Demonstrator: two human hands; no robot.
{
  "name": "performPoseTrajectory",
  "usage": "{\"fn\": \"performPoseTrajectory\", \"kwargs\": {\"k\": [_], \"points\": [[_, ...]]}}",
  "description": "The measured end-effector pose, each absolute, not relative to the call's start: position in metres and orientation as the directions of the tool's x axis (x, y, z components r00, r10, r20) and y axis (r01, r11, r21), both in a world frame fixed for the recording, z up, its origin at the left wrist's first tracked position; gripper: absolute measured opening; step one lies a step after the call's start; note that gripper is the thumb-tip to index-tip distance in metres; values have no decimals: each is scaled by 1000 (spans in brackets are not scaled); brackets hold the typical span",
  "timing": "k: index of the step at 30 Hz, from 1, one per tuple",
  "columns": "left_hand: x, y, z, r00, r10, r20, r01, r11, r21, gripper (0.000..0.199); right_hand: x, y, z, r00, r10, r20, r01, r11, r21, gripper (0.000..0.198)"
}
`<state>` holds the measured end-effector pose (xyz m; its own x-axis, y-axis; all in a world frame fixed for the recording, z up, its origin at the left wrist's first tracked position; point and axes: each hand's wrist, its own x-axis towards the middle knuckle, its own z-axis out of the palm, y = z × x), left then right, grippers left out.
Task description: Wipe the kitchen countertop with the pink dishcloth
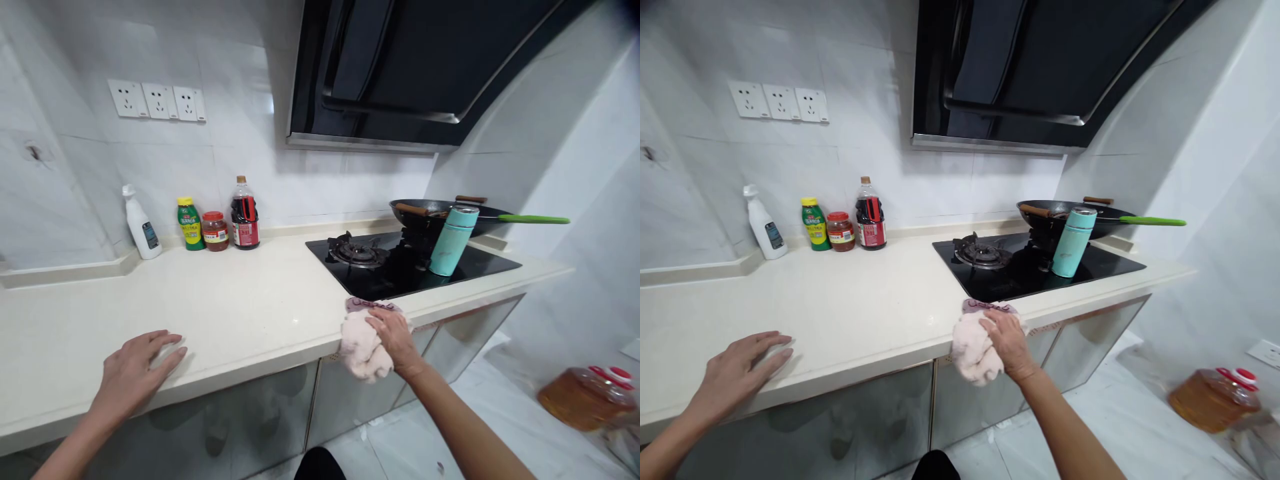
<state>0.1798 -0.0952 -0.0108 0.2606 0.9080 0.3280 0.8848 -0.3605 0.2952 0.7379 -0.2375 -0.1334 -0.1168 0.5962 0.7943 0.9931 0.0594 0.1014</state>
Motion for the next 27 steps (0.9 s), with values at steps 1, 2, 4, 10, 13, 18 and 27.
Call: {"fn": "performPoseTrajectory", "kwargs": {"k": [1, 2, 4, 10, 13, 18, 27], "points": [[181, -96, -10, 262, 909, 325, 886, -360, 293, 53, 753, -241, -133, -105, 608, 787, 994, 41, 101, 27], [181, -96, -9, 266, 908, 323, 886, -362, 290, 53, 768, -245, -132, -87, 621, 779, 995, 15, 99, 28], [182, -97, -9, 276, 905, 322, 884, -371, 283, 53, 796, -253, -130, -31, 656, 754, 994, -59, 92, 32], [184, -100, -12, 278, 899, 338, 878, -380, 290, 54, 838, -272, -123, 30, 686, 727, 977, -173, 123, 40], [188, -101, -14, 272, 903, 333, 879, -374, 294, 53, 819, -270, -124, -27, 703, 711, 978, -128, 164, 45], [191, -101, -16, 250, 914, 319, 892, -346, 291, 49, 717, -241, -130, -155, 618, 771, 983, 20, 182, 33], [190, -108, -17, 240, 907, 345, 898, -343, 277, 40, 513, -217, -91, -283, 655, 701, 885, 460, -72, 36]]}}
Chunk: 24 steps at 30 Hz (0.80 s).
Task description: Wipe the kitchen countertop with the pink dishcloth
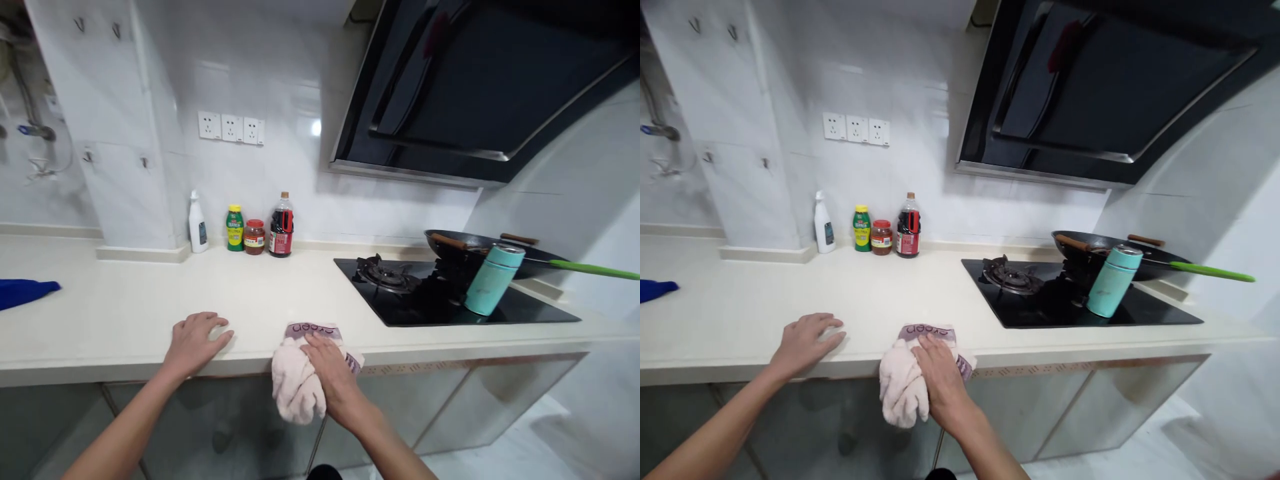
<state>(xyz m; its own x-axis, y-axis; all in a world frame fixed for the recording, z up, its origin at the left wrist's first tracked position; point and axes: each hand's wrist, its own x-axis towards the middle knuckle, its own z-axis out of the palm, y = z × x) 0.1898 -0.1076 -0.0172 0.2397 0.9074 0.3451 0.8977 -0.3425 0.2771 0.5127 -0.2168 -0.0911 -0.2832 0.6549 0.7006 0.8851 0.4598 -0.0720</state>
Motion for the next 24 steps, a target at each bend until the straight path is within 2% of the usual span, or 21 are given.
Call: {"fn": "performPoseTrajectory", "kwargs": {"k": [3, 5, 6, 9, 12, 15, 16, 18, 19, 21, 23, 24], "points": [[190, -111, -15, 225, 909, 351, 893, -336, 298, 36, 505, -215, -60, -223, 801, 556, 767, 496, -407, 24], [191, -114, -13, 220, 906, 362, 888, -340, 311, 35, 515, -206, -42, -130, 851, 509, 642, 463, -611, 20], [191, -115, -12, 218, 905, 365, 885, -341, 317, 34, 522, -200, -34, -73, 860, 504, 588, 446, -675, 22], [191, -118, -10, 211, 909, 360, 875, -340, 345, 33, 553, -178, -22, 89, 858, 505, 544, 383, -746, 38], [191, -120, -10, 206, 908, 364, 866, -342, 366, 32, 589, -163, -20, 240, 859, 452, 598, 236, -766, 68], [190, -122, -11, 207, 903, 376, 859, -351, 372, 32, 621, -161, -21, 470, 789, 397, 719, -82, -690, 95], [190, -122, -11, 207, 902, 379, 857, -354, 374, 32, 628, -162, -21, 525, 742, 416, 753, -178, -633, 97], [191, -122, -12, 211, 900, 383, 853, -360, 377, 32, 636, -164, -20, 528, 685, 502, 821, -261, -508, 82], [191, -123, -12, 214, 898, 384, 852, -364, 376, 32, 637, -165, -20, 472, 699, 537, 863, -243, -443, 70], [191, -123, -13, 220, 895, 388, 851, -370, 371, 32, 632, -163, -22, 274, 804, 528, 946, -126, -299, 53], [191, -123, -14, 225, 891, 393, 853, -376, 363, 31, 622, -156, -24, 87, 909, 409, 984, -15, -177, 50], [191, -123, -14, 226, 889, 399, 854, -378, 358, 31, 616, -151, -25, 53, 940, 338, 991, -7, -137, 52]]}}
